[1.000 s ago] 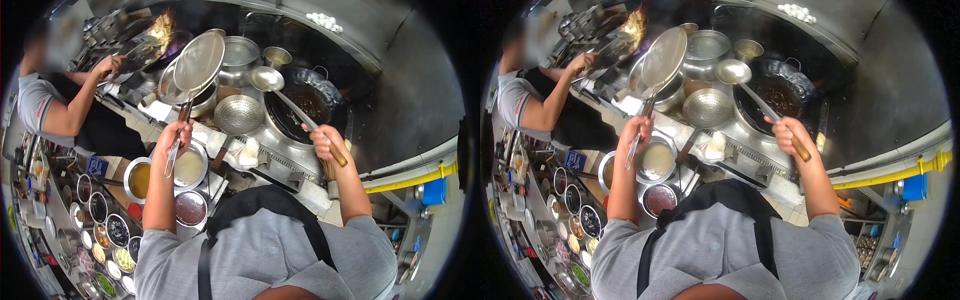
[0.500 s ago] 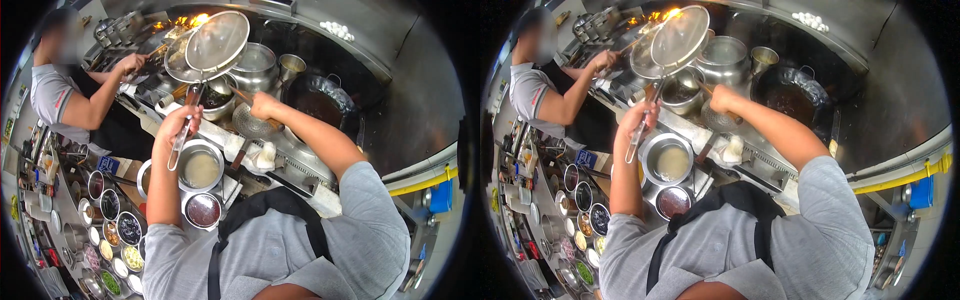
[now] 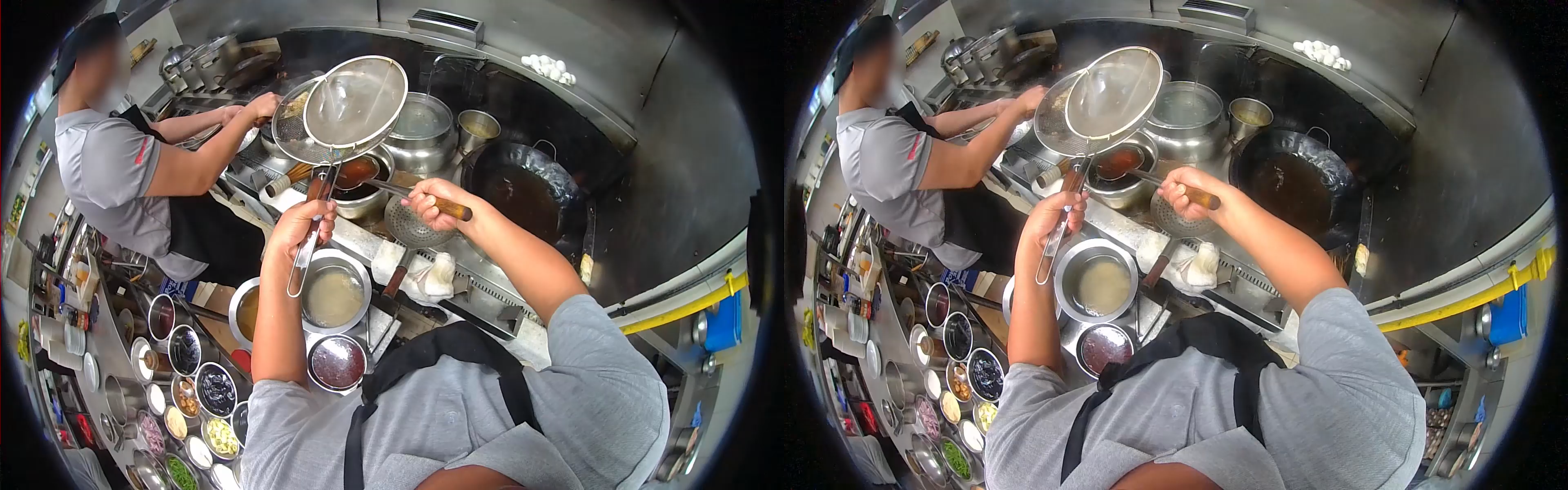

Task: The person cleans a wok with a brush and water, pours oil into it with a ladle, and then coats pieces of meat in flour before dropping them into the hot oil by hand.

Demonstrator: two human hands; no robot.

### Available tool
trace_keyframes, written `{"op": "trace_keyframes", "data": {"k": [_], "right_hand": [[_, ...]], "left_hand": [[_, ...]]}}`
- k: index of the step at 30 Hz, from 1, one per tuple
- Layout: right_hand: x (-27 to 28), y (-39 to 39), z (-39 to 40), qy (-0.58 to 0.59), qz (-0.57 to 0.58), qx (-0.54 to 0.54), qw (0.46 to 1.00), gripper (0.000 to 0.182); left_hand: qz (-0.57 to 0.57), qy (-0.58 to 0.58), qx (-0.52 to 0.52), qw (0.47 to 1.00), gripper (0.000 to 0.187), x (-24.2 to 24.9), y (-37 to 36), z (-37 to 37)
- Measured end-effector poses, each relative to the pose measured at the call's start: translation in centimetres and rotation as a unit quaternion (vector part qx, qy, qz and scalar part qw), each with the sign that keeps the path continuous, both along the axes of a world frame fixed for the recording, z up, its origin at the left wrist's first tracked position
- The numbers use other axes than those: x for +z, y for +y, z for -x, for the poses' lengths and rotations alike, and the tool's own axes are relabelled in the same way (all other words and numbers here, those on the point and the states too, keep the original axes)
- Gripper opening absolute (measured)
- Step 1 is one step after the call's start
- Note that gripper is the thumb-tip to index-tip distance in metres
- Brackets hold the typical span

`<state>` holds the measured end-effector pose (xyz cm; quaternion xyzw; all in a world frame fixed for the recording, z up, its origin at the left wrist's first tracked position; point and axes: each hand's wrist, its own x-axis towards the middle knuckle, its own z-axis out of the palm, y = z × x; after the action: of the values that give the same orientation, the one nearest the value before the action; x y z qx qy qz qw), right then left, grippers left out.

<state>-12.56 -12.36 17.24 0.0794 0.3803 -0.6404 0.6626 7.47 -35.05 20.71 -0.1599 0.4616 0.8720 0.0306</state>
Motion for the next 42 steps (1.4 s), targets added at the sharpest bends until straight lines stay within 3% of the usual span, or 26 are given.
{"op": "trace_keyframes", "data": {"k": [10,26,33,35,39,41,42], "right_hand": [[3.7,4.8,-1.4,-0.013,0.029,0.019,0.999,0.018],[4.5,13.1,-2.3,-0.007,0.045,-0.03,0.999,0.017],[2.9,18.5,-2.8,0.006,0.062,-0.064,0.996,0.023],[2.7,20.4,-3.2,-0.019,0.071,-0.116,0.991,0.023],[3.0,25.0,-3.8,-0.02,0.087,-0.168,0.982,0.027],[2.5,27.6,-3.6,-0.016,0.078,-0.191,0.978,0.028],[2.3,28.8,-3.6,-0.02,0.071,-0.215,0.974,0.033]], "left_hand": [[0.0,-0.017,0.008,1.0,0.019,-0.4,1.1,0.8],[0.037,-0.007,0.01,0.999,0.02,-1.6,2.1,1.6],[0.004,-0.026,-0.011,1.0,0.017,-6.3,1.3,2.1],[0.04,-0.059,0.023,0.997,0.016,-7.9,1.4,2.3],[-0.029,-0.093,0.007,0.995,0.016,-12.2,0.2,3.3],[0.014,-0.096,-0.016,0.995,0.02,-14.1,-0.3,3.2],[-0.056,-0.068,-0.024,0.996,0.025,-14.4,-0.5,3.0]]}}
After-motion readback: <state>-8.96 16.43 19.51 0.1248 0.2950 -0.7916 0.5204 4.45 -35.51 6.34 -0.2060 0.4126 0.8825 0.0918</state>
